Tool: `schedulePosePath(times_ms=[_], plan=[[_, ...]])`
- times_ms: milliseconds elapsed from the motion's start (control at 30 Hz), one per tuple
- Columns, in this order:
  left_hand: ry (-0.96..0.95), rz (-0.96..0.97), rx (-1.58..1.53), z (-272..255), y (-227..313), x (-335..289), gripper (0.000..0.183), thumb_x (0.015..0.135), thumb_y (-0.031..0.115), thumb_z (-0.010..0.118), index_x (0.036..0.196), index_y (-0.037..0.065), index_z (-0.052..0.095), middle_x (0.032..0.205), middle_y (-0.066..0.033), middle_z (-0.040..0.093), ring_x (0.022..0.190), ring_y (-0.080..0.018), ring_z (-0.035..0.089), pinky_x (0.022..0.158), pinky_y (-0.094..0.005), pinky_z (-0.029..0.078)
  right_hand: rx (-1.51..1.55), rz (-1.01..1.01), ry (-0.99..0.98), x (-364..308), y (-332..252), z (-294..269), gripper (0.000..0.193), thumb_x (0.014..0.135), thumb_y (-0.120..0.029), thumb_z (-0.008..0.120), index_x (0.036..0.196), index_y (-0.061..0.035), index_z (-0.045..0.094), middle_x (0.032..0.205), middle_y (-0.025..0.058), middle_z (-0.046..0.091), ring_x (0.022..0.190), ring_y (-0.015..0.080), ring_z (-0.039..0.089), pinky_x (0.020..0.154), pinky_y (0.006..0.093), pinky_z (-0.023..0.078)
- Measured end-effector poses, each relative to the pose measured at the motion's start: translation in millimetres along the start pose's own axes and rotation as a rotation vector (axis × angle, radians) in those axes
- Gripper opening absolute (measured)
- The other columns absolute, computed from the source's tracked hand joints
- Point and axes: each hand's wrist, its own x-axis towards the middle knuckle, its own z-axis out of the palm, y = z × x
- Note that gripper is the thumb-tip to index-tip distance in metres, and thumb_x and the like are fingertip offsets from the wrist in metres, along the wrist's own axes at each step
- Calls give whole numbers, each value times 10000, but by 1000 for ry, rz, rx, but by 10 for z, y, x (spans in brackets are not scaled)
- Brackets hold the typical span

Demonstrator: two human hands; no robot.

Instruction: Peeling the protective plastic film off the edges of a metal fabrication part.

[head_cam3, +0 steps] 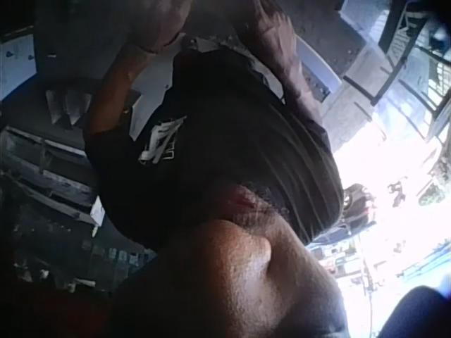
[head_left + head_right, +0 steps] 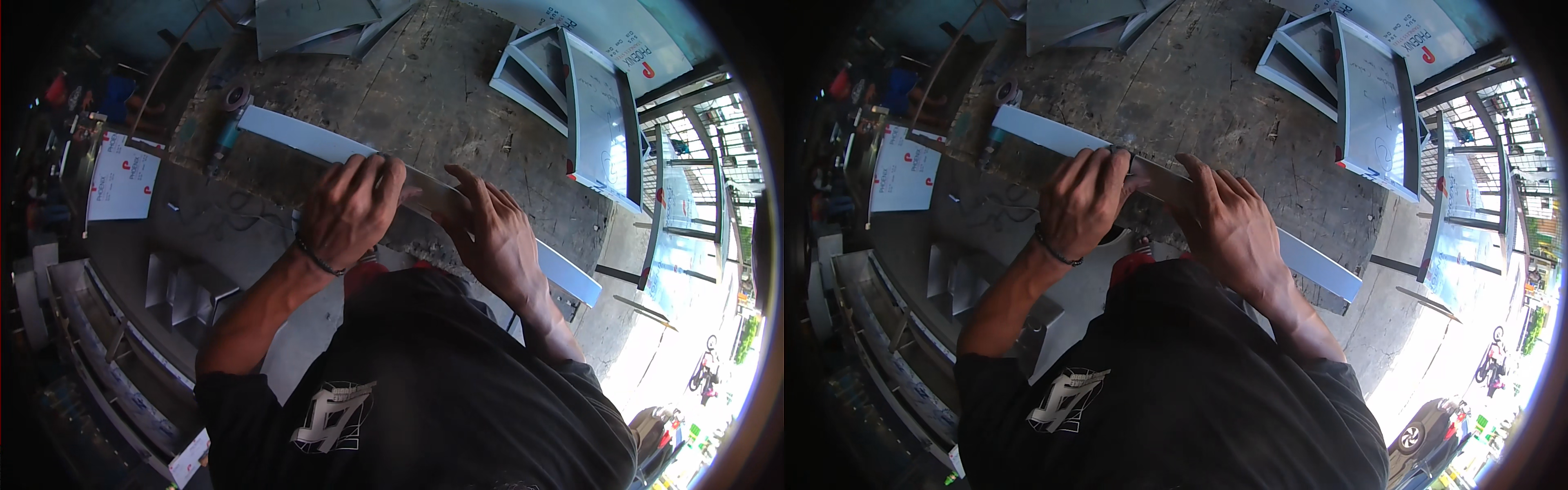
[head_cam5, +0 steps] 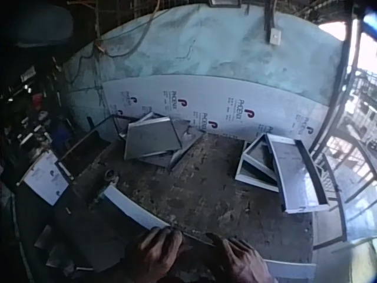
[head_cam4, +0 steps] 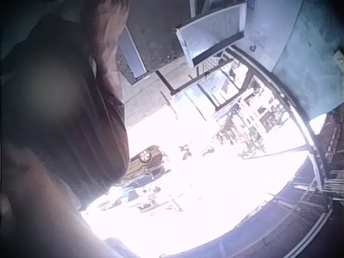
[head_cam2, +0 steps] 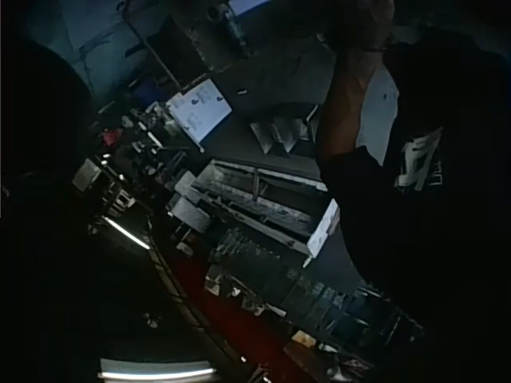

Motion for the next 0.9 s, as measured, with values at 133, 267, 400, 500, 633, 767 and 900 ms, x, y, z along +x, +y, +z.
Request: schedulePosePath(times_ms=[133,267,400,500,633,767,900], plan=[[-53,98,66,13,-109,28,189,885,76,755,994,-29,641,911,-146,644,832,-283,672,696,-393,558,-9,16,-11,-1,-21,-8,611,932,-203,801,1452,-62,513,1068,172,761,1035,385,735,963,464,556],[-87,157,59,-81,-364,70,132,907,67,721,907,3,606,865,-138,595,808,-296,650,687,-408,547,0,-22,-4,-38,3,15,611,940,-217,798,1456,-67,509,1106,182,755,1058,394,732,958,473,562],[45,-16,242,-251,-956,147,149,1015,82,663,906,11,589,824,-147,579,760,-327,621,684,-424,522,3,22,-30,-90,-31,12,609,948,-227,792,1461,-69,505,1135,192,750,1059,401,730,949,481,569],[16,-462,101,-498,-1232,117,194,1063,132,646,949,-9,580,764,-133,576,695,-335,580,677,-397,504,-10,-9,6,-85,-65,8,616,945,-225,795,1464,-69,502,1127,191,751,1052,400,732,944,474,571],[-73,-614,-531,-344,-701,105,210,1104,176,591,999,-6,580,766,-151,585,664,-357,533,655,-379,484,28,37,-21,-62,-76,15,611,939,-221,799,1457,-69,513,1127,187,752,1047,394,732,938,470,573],[-63,-495,-369,-171,-290,340,229,1104,191,585,994,-10,587,763,-202,625,668,-406,594,641,-424,501,-1,-12,-46,-47,-108,-24,601,937,-190,772,1454,-32,507,1092,165,720,1037,360,718,932,452,572],[-212,-439,-124,-82,-191,516,340,1092,283,594,926,-12,626,758,-268,656,786,-509,655,653,-573,487,-11,-22,-35,-14,-62,-43,575,953,-177,748,1451,-24,506,1082,158,711,1025,353,708,918,449,563]])
